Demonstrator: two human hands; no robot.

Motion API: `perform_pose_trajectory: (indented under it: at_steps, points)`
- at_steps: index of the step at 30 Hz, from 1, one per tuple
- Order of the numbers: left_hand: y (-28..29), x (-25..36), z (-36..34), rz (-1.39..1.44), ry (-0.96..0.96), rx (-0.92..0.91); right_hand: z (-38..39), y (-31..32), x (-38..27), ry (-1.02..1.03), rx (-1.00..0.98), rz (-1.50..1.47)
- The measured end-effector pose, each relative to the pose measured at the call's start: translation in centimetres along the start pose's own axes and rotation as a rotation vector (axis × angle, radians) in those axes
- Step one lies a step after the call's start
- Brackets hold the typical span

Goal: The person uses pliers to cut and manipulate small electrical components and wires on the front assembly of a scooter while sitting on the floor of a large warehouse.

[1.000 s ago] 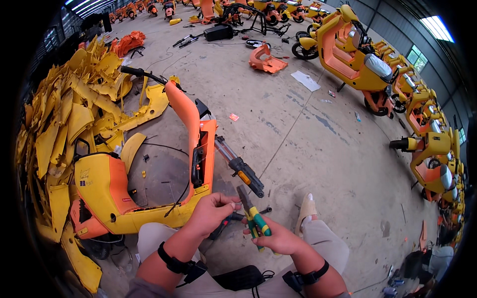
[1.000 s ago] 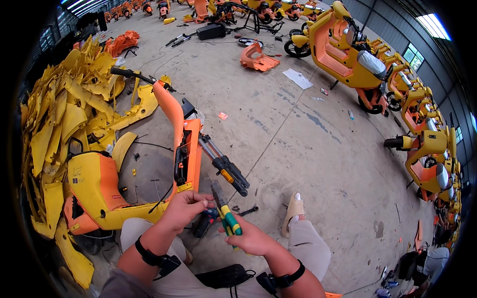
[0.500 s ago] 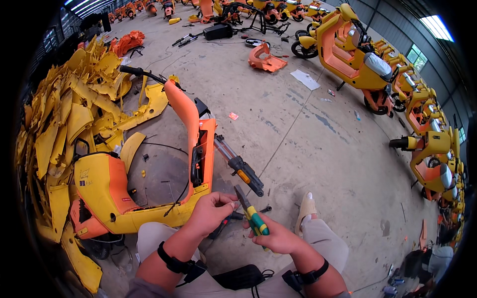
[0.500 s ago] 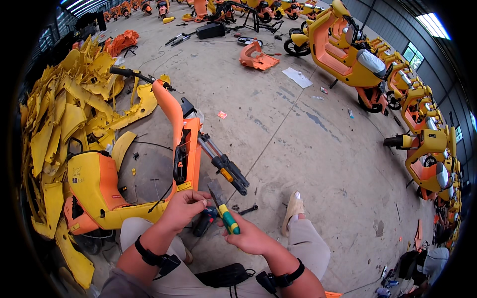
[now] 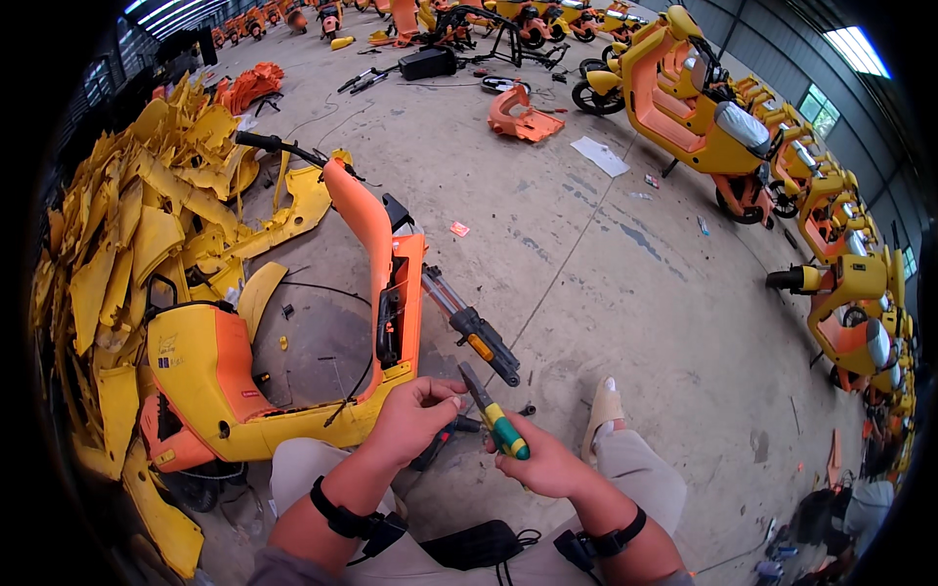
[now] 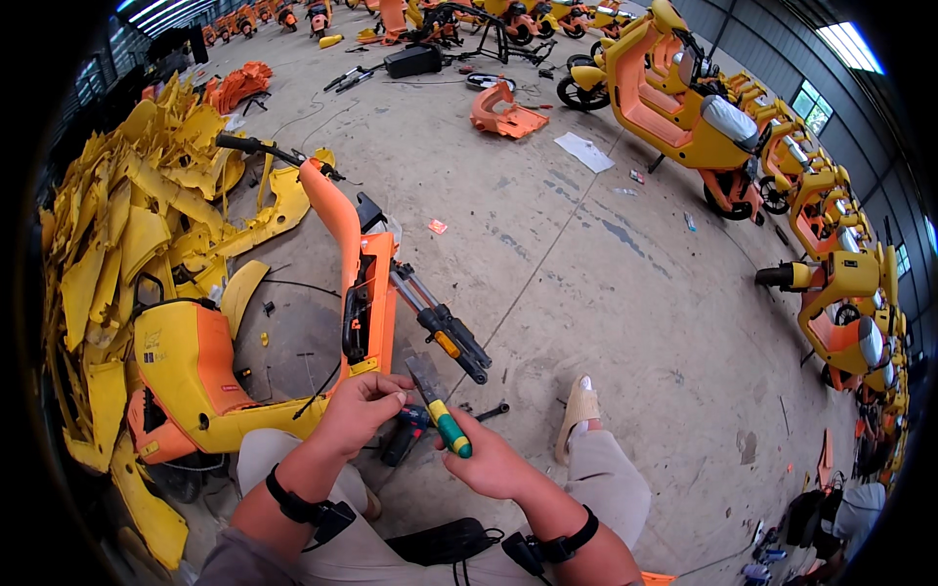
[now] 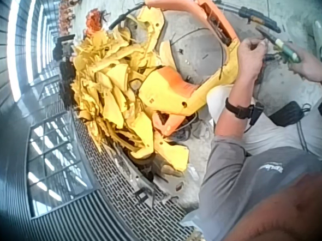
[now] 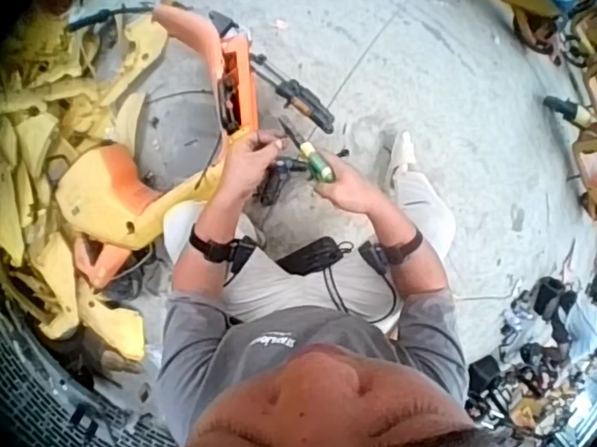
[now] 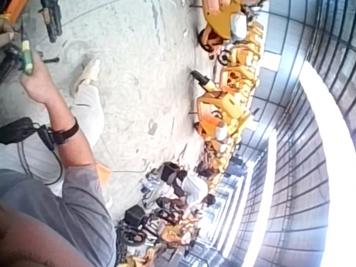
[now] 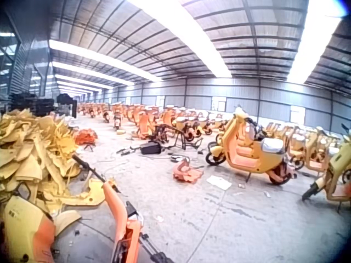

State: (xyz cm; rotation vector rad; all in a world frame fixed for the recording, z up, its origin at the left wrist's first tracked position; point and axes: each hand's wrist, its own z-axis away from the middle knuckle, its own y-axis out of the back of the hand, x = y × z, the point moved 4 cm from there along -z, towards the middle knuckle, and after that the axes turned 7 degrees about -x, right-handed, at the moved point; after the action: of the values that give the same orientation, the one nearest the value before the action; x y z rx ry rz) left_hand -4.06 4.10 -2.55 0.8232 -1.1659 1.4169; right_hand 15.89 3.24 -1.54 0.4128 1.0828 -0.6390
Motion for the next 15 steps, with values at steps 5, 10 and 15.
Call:
perform_pose_trajectory:
  at_steps: [5,10,15]
  points:
    - [0.0,0.3,0.2,0.008,-0.008,-0.001,0.2,-0.2,-1.0,-0.024,0.048,0.031]
    - [-0.2,0.6,0.1,0.024,-0.006,-0.008,0.3,0.0,-1.0,0.01,0.085,0.106]
    - [-0.2,0.5,0.1,0.008,-0.029,-0.011,0.8,0.1,-2.0,-0.003,0.114,0.119]
